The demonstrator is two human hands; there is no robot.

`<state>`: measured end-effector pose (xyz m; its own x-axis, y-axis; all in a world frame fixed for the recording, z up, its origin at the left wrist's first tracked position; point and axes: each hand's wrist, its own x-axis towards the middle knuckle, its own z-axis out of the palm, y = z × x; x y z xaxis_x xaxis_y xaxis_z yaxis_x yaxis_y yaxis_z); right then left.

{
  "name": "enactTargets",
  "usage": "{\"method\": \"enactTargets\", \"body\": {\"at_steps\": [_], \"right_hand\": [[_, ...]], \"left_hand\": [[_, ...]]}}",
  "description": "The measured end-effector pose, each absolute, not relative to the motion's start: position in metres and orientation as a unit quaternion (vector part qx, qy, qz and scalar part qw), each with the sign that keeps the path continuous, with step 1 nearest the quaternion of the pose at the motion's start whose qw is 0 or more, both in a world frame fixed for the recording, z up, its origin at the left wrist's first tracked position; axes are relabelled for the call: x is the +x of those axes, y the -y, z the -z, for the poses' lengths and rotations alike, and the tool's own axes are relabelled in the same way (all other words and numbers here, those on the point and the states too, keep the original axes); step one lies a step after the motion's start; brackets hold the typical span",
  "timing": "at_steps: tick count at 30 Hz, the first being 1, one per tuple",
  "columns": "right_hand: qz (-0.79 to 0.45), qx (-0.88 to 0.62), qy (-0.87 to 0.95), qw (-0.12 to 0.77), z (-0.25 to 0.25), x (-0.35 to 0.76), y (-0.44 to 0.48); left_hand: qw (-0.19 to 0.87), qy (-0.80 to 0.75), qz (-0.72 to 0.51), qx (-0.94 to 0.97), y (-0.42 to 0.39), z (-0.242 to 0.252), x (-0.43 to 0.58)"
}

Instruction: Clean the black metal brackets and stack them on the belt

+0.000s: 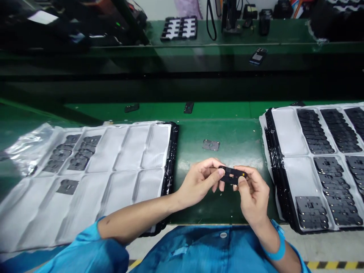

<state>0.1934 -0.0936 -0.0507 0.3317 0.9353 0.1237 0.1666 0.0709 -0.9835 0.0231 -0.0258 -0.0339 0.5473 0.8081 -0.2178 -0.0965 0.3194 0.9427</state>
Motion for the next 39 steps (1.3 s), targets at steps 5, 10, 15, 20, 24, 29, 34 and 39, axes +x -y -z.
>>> {"method": "enactTargets", "body": {"at_steps": [5,10,15,20,24,29,34,39], "right_hand": [[-0.335,-0.598,0.453,0.570,0.052,0.193,0.093],[-0.358,-0.605,0.455,0.547,0.052,0.195,0.093],[-0.374,-0.609,0.453,0.532,0.053,0.196,0.093],[-0.375,-0.614,0.464,0.517,0.053,0.198,0.095],[-0.409,-0.616,0.447,0.504,0.055,0.202,0.094],[-0.483,-0.591,0.414,0.496,0.060,0.209,0.092],[-0.496,-0.593,0.405,0.488,0.057,0.208,0.091],[-0.470,-0.604,0.420,0.488,0.057,0.205,0.092]], "left_hand": [[0.716,-0.356,-0.327,0.504,0.030,0.036,0.024],[0.704,-0.359,-0.334,0.513,0.031,0.036,0.021],[0.693,-0.364,-0.338,0.523,0.033,0.035,0.018],[0.688,-0.348,-0.345,0.536,0.036,0.037,0.017],[0.694,-0.357,-0.333,0.530,0.036,0.038,0.015],[0.737,-0.360,-0.303,0.486,0.031,0.039,0.016],[0.758,-0.366,-0.289,0.456,0.026,0.040,0.015],[0.775,-0.364,-0.280,0.433,0.023,0.037,0.015]]}}
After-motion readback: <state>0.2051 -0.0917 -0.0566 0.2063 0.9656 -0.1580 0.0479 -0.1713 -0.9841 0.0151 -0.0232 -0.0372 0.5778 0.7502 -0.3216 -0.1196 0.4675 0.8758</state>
